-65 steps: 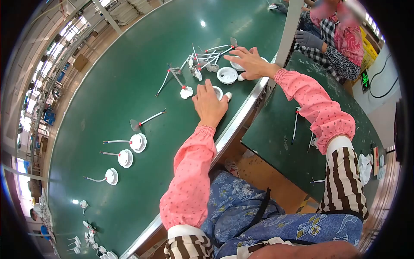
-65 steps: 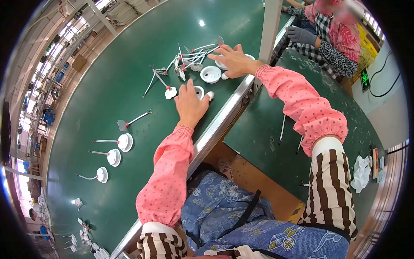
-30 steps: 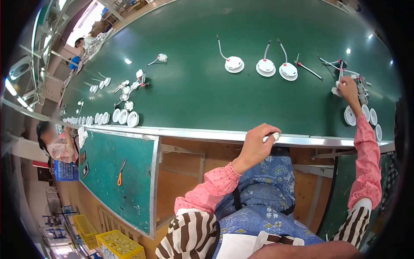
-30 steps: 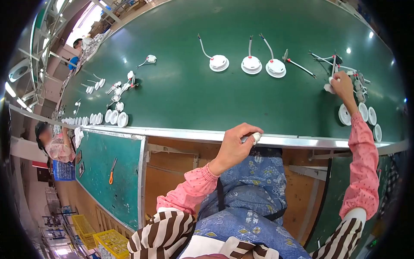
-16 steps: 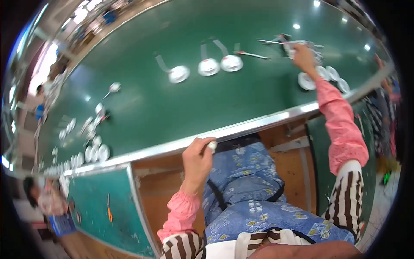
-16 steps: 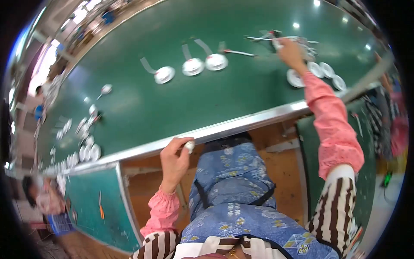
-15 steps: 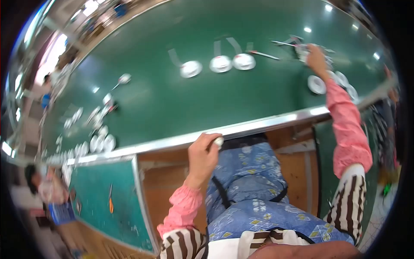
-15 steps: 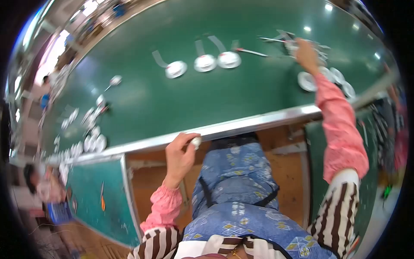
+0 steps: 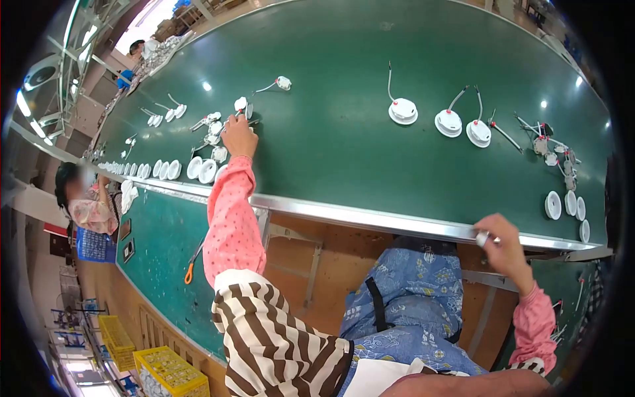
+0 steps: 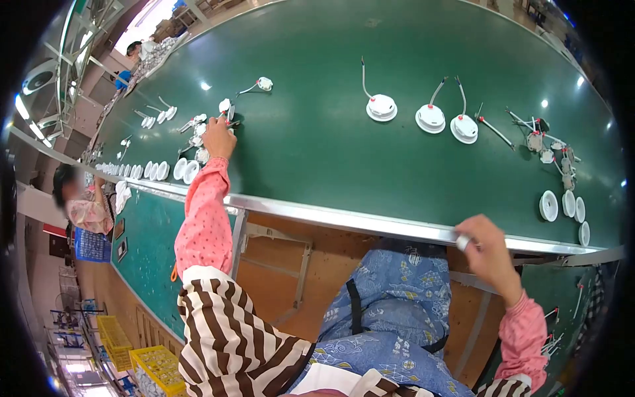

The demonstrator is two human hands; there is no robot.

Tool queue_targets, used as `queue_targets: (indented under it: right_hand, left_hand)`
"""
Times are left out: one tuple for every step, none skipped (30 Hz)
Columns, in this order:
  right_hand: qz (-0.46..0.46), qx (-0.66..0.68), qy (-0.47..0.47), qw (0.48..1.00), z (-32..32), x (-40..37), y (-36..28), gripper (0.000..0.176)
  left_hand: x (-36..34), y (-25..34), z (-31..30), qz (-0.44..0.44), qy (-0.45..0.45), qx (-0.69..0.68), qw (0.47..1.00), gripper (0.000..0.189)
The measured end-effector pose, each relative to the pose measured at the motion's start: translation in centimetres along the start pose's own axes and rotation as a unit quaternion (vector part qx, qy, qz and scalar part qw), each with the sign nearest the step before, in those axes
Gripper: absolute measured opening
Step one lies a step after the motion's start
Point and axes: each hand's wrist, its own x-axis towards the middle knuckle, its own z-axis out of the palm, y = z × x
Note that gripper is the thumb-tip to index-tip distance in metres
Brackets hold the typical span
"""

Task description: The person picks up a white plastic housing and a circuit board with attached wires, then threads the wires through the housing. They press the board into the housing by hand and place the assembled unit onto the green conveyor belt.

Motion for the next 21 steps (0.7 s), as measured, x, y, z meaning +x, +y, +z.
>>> queue_targets:
  right_hand:
    - [-0.021, -0.038, 0.01, 0.999, 0.5, -0.3, -1.1, 0.026]
    - [-0.041, -0.077, 0.018, 0.996, 0.8, -0.5, -2.0, 0.027]
    - [-0.055, -0.094, 0.041, 0.993, 0.9, -0.6, -2.6, 0.025]
    - [-0.037, -0.068, 0.054, 0.996, 1.0, -0.9, -3.2, 0.025]
    - [-0.019, -0.04, 0.068, 0.997, 1.2, -1.3, -3.7, 0.024]
    - [-0.002, -0.011, 0.08, 0.997, 1.3, -1.5, -4.3, 0.024]
    - [0.016, 0.043, 0.086, 0.995, 1.7, -1.2, -5.3, 0.023]
    - [0.038, 0.099, 0.08, 0.991, 2.3, -0.9, -6.0, 0.02]
    - [0.098, 0.242, 0.071, 0.963, 3.7, -0.5, -6.2, 0.018]
    - [0.183, 0.364, 0.021, 0.913, 4.4, 0.4, -7.1, 0.023]
    - [0.213, 0.455, -0.008, 0.865, 5.6, 1.7, -7.7, 0.036]
    - [0.188, 0.536, -0.037, 0.822, 7.1, 2.7, -7.7, 0.047]
    - [0.17, 0.593, -0.063, 0.785, 8.2, 3.8, -8.4, 0.054]
    - [0.177, 0.639, -0.079, 0.744, 9.2, 4.6, -8.9, 0.057]
    - [0.168, 0.68, -0.089, 0.708, 10.1, 5.0, -9.3, 0.059]
    - [0.152, 0.729, -0.1, 0.66, 10.9, 4.9, -9.3, 0.056]
    - [0.146, 0.737, -0.097, 0.653, 11.0, 4.5, -10.0, 0.055]
    - [0.142, 0.746, -0.091, 0.645, 10.9, 3.9, -10.6, 0.054]
    - [0.154, 0.727, -0.059, 0.666, 10.5, 3.0, -10.9, 0.049]
    - [0.153, 0.69, -0.022, 0.707, 11.0, 2.1, -9.9, 0.045]
    - [0.158, 0.658, 0.008, 0.736, 10.5, 1.1, -9.4, 0.043]
  left_hand:
    - [0.8, -0.2, 0.5, -0.002, -0.023, -0.005, 1.0, 0.018]
    - [1.4, 0.1, 1.1, -0.003, -0.047, -0.009, 0.999, 0.016]
    - [1.4, 1.2, 1.1, 0.006, -0.014, -0.047, 0.999, 0.015]
    - [1.0, 2.4, 0.0, 0.015, 0.019, -0.083, 0.996, 0.014]
    - [0.4, 3.4, -1.3, 0.023, 0.051, -0.117, 0.992, 0.012]
    - [-0.4, 4.8, -3.3, 0.032, 0.066, -0.164, 0.984, 0.012]
    - [-1.6, 6.6, -5.8, 0.04, 0.081, -0.213, 0.973, 0.011]
    - [-3.0, 8.6, -8.3, 0.048, 0.096, -0.263, 0.959, 0.01]
    - [-4.5, 10.5, -10.8, 0.059, 0.101, -0.317, 0.941, 0.012]
    - [-6.3, 12.3, -13.1, 0.07, 0.104, -0.371, 0.92, 0.015]
    - [-8.2, 14.0, -15.1, 0.08, 0.103, -0.404, 0.905, 0.018]
    - [-10.1, 15.6, -16.8, 0.092, 0.103, -0.435, 0.89, 0.02]
    - [-12.1, 17.1, -18.3, 0.091, 0.1, -0.469, 0.873, 0.022]
    - [-14.3, 18.6, -19.6, 0.09, 0.094, -0.501, 0.856, 0.023]
    - [-16.6, 20.1, -20.6, 0.079, 0.098, -0.514, 0.848, 0.025]
    - [-18.8, 21.6, -21.3, 0.068, 0.105, -0.526, 0.841, 0.027]
    - [-21.0, 22.9, -21.9, 0.055, 0.104, -0.533, 0.838, 0.029]
    - [-23.0, 24.1, -22.4, 0.044, 0.101, -0.542, 0.833, 0.032]
    - [-24.5, 25.3, -22.7, 0.05, 0.12, -0.537, 0.834, 0.034]
    - [-25.5, 26.1, -23.3, 0.067, 0.104, -0.536, 0.835, 0.035]
    - [-26.4, 26.9, -24.0, 0.085, 0.089, -0.536, 0.835, 0.035]
